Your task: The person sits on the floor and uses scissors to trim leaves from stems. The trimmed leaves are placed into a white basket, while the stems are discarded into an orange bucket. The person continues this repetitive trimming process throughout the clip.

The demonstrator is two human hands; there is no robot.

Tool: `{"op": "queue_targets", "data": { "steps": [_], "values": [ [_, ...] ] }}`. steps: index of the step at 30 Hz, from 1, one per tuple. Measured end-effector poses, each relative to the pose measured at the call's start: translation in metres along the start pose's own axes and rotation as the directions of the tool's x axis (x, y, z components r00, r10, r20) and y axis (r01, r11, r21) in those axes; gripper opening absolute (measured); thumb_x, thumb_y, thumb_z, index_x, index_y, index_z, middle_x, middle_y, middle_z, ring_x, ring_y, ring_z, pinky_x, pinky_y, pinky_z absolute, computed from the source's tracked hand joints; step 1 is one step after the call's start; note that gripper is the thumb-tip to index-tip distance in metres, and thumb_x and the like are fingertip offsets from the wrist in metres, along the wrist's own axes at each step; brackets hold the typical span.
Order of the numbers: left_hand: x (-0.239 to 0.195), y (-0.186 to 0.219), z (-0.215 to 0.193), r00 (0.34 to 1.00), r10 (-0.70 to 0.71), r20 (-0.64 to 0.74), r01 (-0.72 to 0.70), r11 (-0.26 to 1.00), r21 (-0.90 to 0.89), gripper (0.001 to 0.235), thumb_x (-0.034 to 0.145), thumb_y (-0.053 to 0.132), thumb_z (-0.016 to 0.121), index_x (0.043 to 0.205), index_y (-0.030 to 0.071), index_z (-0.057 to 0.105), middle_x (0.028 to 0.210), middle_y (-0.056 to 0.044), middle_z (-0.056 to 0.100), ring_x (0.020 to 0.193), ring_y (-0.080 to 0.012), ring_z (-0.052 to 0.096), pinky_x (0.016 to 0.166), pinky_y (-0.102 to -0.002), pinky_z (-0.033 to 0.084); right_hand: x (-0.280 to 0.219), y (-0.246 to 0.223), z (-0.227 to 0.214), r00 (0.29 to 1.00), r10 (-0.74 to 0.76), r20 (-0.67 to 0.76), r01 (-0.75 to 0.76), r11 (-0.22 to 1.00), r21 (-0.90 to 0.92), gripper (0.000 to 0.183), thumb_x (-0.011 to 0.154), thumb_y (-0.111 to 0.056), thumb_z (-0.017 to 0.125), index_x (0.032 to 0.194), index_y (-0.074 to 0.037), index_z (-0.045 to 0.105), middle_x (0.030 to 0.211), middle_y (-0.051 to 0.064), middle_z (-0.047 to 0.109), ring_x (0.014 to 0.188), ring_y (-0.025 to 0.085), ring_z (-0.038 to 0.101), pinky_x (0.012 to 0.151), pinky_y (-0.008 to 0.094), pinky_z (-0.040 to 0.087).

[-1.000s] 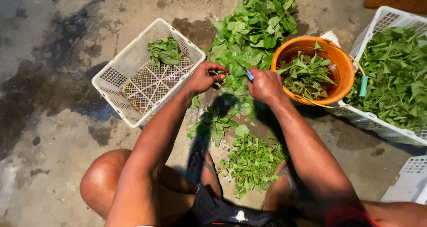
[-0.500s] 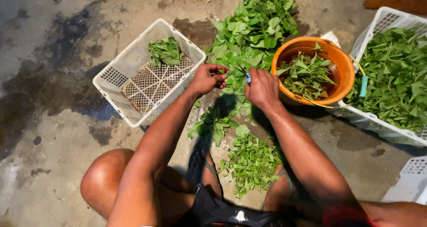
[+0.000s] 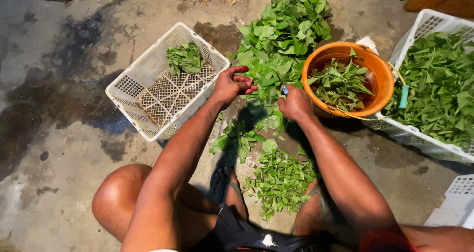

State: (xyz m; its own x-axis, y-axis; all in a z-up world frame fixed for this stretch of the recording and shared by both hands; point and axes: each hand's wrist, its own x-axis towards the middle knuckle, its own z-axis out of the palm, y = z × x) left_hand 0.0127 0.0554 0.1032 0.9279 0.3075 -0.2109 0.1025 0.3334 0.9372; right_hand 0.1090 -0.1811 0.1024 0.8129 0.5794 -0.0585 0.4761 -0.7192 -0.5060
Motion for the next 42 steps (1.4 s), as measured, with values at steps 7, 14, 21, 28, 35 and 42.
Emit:
{"op": "queue_targets", "data": {
  "steps": [7, 14, 21, 28, 35, 42],
  "values": [
    [-0.004, -0.002, 0.0, 0.998, -0.042, -0.042, 0.042, 0.999, -0.001, 0.059, 0.09, -0.008, 0.068, 0.144, -0.004, 0.043, 0.098, -0.018, 0.072, 0.086, -0.0304, 0.077, 0.068, -0.035, 0.064, 0.016, 0.017, 0.025, 0.999, -0.028, 0.033, 0.017, 0.954, 0.299, 0.027, 0.08, -0.025, 0.08, 0.101, -0.01, 0.074, 0.093, 0.014, 0.077, 0.087, 0.031, 0.073, 0.08, 0.043, 0.057],
    [-0.02, -0.045, -0.002, 0.988, -0.151, 0.042, 0.13, 0.937, 0.326, 0.046, 0.089, -0.008, 0.072, 0.131, -0.005, 0.053, 0.095, -0.017, 0.075, 0.081, -0.0243, 0.075, 0.064, -0.036, 0.058, 0.027, 0.05, 0.022, 0.998, 0.033, -0.06, -0.015, 0.959, 0.282, 0.023, 0.083, -0.022, 0.079, 0.099, -0.007, 0.075, 0.092, 0.016, 0.076, 0.085, 0.032, 0.073, 0.079, 0.043, 0.057],
    [-0.038, -0.098, 0.013, 0.792, -0.275, 0.545, -0.037, 0.869, 0.493, 0.039, 0.082, -0.009, 0.069, 0.119, 0.003, 0.069, 0.102, -0.011, 0.078, 0.096, -0.0148, 0.073, 0.085, -0.029, 0.058, 0.017, 0.049, 0.022, 0.998, 0.052, -0.029, -0.043, 0.971, 0.236, 0.022, 0.083, -0.023, 0.078, 0.099, -0.008, 0.075, 0.095, 0.016, 0.075, 0.089, 0.034, 0.072, 0.082, 0.044, 0.056],
    [-0.048, -0.102, -0.044, 0.944, -0.237, 0.231, -0.21, 0.109, 0.972, 0.027, 0.08, 0.018, 0.079, 0.106, 0.012, 0.078, 0.106, -0.016, 0.075, 0.098, -0.0341, 0.073, 0.088, -0.042, 0.058, 0.008, 0.041, 0.028, 0.988, 0.112, 0.107, -0.125, 0.984, 0.126, 0.025, 0.084, -0.028, 0.077, 0.103, -0.011, 0.073, 0.096, 0.015, 0.075, 0.093, 0.036, 0.071, 0.084, 0.048, 0.055],
    [-0.054, -0.131, -0.037, 0.903, -0.36, 0.234, -0.342, -0.273, 0.899, 0.019, 0.076, 0.011, 0.071, 0.095, 0.008, 0.075, 0.101, -0.018, 0.074, 0.094, -0.0366, 0.073, 0.081, -0.045, 0.06, 0.007, 0.035, 0.034, 0.99, 0.069, 0.124, -0.078, 0.995, 0.069, 0.026, 0.083, -0.028, 0.077, 0.103, -0.012, 0.073, 0.098, 0.017, 0.074, 0.097, 0.04, 0.069, 0.086, 0.052, 0.054],
    [-0.062, -0.113, -0.036, 0.873, -0.275, 0.403, -0.476, -0.293, 0.829, 0.012, 0.082, 0.013, 0.065, 0.086, 0.008, 0.075, 0.091, -0.019, 0.075, 0.084, -0.0388, 0.074, 0.076, -0.048, 0.06, 0.003, 0.036, 0.032, 0.991, 0.056, 0.122, -0.067, 0.994, 0.09, 0.027, 0.084, -0.028, 0.076, 0.105, -0.012, 0.072, 0.1, 0.017, 0.074, 0.099, 0.04, 0.069, 0.088, 0.052, 0.054]
  ]
}}
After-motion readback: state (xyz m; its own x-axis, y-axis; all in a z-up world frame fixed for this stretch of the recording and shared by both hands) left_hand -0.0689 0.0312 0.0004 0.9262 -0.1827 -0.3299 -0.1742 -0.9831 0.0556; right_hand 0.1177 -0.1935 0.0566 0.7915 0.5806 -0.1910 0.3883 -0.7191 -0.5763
